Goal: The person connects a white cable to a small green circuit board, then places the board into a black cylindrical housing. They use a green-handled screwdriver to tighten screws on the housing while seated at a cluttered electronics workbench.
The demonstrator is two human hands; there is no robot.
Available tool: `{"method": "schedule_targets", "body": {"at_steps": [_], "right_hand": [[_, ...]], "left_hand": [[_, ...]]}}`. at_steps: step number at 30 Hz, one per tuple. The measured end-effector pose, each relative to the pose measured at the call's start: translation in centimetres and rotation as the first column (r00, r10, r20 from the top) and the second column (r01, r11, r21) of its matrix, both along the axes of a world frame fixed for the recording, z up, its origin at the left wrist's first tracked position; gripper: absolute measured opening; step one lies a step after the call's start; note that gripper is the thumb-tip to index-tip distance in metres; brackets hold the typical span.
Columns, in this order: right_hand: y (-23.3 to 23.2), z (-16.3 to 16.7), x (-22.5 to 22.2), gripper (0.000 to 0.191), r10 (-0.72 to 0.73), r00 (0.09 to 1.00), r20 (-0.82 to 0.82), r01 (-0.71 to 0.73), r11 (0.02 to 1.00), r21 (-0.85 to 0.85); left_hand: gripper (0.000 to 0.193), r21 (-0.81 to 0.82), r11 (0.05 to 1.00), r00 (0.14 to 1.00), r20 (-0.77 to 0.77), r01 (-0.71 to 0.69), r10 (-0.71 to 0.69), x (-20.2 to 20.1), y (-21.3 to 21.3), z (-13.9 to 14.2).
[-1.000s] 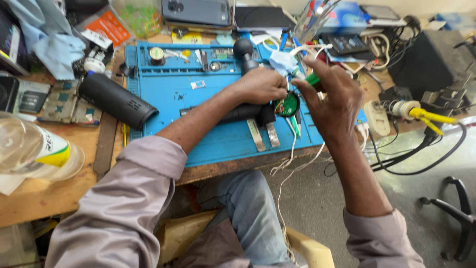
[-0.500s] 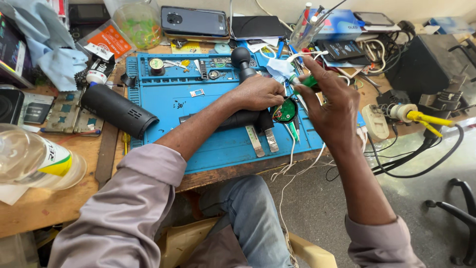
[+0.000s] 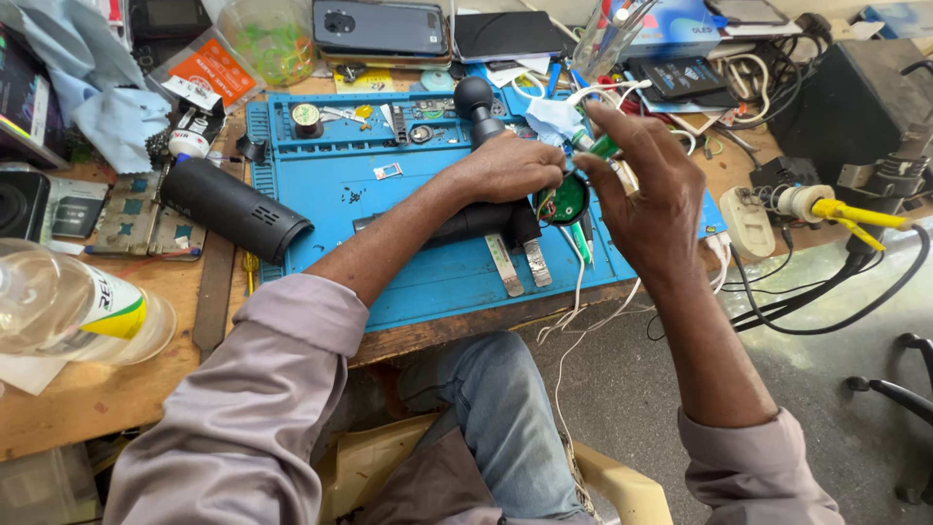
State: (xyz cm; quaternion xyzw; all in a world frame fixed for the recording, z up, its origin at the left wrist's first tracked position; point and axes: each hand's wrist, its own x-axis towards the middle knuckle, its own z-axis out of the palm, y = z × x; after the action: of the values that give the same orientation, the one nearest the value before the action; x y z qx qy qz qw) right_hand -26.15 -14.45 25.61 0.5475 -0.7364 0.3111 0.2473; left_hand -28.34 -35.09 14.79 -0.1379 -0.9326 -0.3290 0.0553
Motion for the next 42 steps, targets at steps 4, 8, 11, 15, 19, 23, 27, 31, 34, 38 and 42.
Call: {"method": "schedule_targets", "body": {"at_steps": [4, 8, 11, 15, 19, 23, 27, 31, 34, 38, 42], "right_hand": [[0.4, -0.1, -0.1, 0.046, 0.144, 0.989, 0.042, -0.144, 0.990, -0.004], [0.2, -0.2, 0.3, 0.052, -0.029, 0.999, -0.032, 0.031, 0.997, 0.073], [-0.1, -0.2, 0.4, 0.053, -0.012, 0.998, -0.057, 0.015, 0.998, 0.065], [0.3, 0.3, 0.3, 0.050, 0.165, 0.986, -0.007, -0.164, 0.985, 0.055], [0.1, 0.3, 0.4, 0.051, -0.057, 0.995, -0.082, 0.069, 0.988, 0.141], [0.0, 0.4, 0.6, 0.055, 0.019, 0.995, -0.099, -0.011, 0.997, 0.075], [0.2, 1.1, 0.7, 0.049, 0.144, 0.989, 0.017, -0.145, 0.983, 0.109], [0.0, 1.3, 0.8, 0.046, -0.043, 0.998, -0.038, 0.048, 0.992, 0.120], [0.2, 0.9, 0.7, 0.050, 0.034, 0.998, -0.050, -0.030, 0.996, 0.081], [0.7, -0.3, -0.1, 0.054, 0.046, 0.991, 0.124, -0.062, 0.989, 0.134], [2.0, -2.3, -0.8, 0.047, -0.003, 0.994, 0.108, -0.002, 0.999, 0.048]], "left_hand": [[0.041, -0.035, 0.999, 0.999, 0.036, -0.001, 0.002, 0.6, 0.2, 0.7], [0.052, -0.062, 0.996, 0.996, 0.064, -0.060, 0.064, 1.1, 0.7, 1.3], [0.049, -0.061, 0.994, 0.993, 0.063, -0.095, 0.099, 1.2, 0.9, 1.3], [0.050, -0.031, 0.996, 0.995, 0.042, -0.086, 0.088, 0.9, 0.8, 1.0], [0.046, -0.041, 0.997, 0.997, 0.029, -0.066, 0.068, 0.7, 0.7, 0.6], [0.044, -0.035, 0.996, 0.997, 0.012, -0.077, 0.077, 0.8, 0.7, 0.5], [0.048, -0.052, 0.996, 0.997, 0.019, -0.076, 0.077, 0.8, 0.9, 1.0], [0.044, -0.052, 0.994, 0.993, 0.071, -0.095, 0.098, 1.0, 0.9, 1.5], [0.048, -0.029, 0.996, 0.996, 0.008, -0.085, 0.085, 1.0, 0.9, 1.5], [0.053, -0.040, 0.997, 0.997, -0.057, -0.063, 0.061, 0.4, 0.9, 0.2], [0.055, -0.075, 0.992, 0.992, -0.075, -0.105, 0.099, -1.1, 0.3, -2.1]]}}
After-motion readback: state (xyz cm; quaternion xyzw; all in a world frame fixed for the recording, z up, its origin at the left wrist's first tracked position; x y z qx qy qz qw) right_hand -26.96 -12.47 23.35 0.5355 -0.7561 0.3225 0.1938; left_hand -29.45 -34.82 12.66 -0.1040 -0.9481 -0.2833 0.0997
